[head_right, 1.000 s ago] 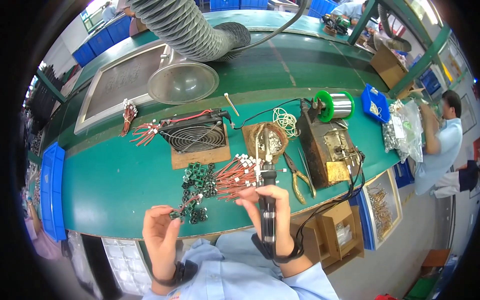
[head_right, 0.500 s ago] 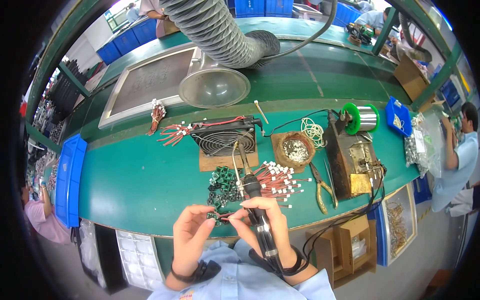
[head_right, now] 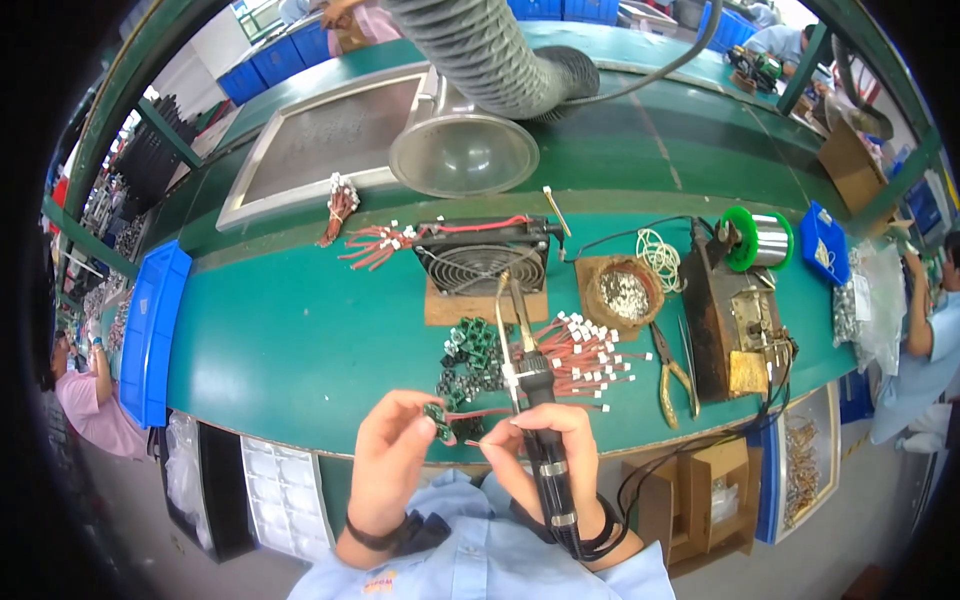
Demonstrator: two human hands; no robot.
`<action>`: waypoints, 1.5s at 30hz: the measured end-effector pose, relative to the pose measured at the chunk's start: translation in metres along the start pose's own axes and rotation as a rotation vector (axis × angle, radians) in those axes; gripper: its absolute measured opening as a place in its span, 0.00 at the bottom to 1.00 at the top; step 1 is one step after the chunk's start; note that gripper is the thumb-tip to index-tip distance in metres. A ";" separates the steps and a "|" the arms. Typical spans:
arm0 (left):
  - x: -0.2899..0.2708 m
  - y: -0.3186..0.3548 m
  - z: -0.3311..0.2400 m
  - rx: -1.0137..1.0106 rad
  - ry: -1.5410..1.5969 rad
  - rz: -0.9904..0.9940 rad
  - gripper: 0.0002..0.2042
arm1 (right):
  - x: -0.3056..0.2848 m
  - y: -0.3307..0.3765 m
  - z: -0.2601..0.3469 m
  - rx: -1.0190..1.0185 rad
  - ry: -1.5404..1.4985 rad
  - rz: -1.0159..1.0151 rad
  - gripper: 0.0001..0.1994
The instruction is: Soldering multiple wires onto a printed circuit board at an assembly station.
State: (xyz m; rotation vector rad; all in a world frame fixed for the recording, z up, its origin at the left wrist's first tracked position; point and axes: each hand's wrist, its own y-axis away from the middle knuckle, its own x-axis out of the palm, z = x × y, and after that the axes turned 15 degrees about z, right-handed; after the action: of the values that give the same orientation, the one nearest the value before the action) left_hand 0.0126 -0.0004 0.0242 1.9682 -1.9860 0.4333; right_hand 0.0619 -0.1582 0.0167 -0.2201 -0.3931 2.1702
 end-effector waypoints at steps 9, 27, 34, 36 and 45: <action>-0.011 -0.001 0.016 -0.169 0.694 0.234 0.11 | 0.010 -0.001 0.001 0.042 0.020 0.053 0.21; -0.019 0.003 0.033 -0.128 0.826 0.301 0.14 | 0.017 -0.004 0.003 -0.121 0.283 -0.033 0.19; -0.017 0.005 0.033 -0.140 0.784 0.248 0.15 | 0.015 -0.003 0.001 -0.130 0.293 -0.029 0.19; -0.019 0.006 0.036 -0.141 0.805 0.255 0.16 | 0.016 -0.003 0.001 -0.140 0.278 -0.036 0.19; -0.015 0.006 0.032 -0.139 0.744 0.238 0.16 | 0.014 -0.002 0.001 -0.127 0.247 -0.036 0.19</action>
State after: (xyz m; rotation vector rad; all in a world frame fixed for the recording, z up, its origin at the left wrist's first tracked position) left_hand 0.0064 -0.0001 -0.0111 1.2214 -1.6849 0.8998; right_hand 0.0553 -0.1457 0.0184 -0.5417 -0.3904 2.0535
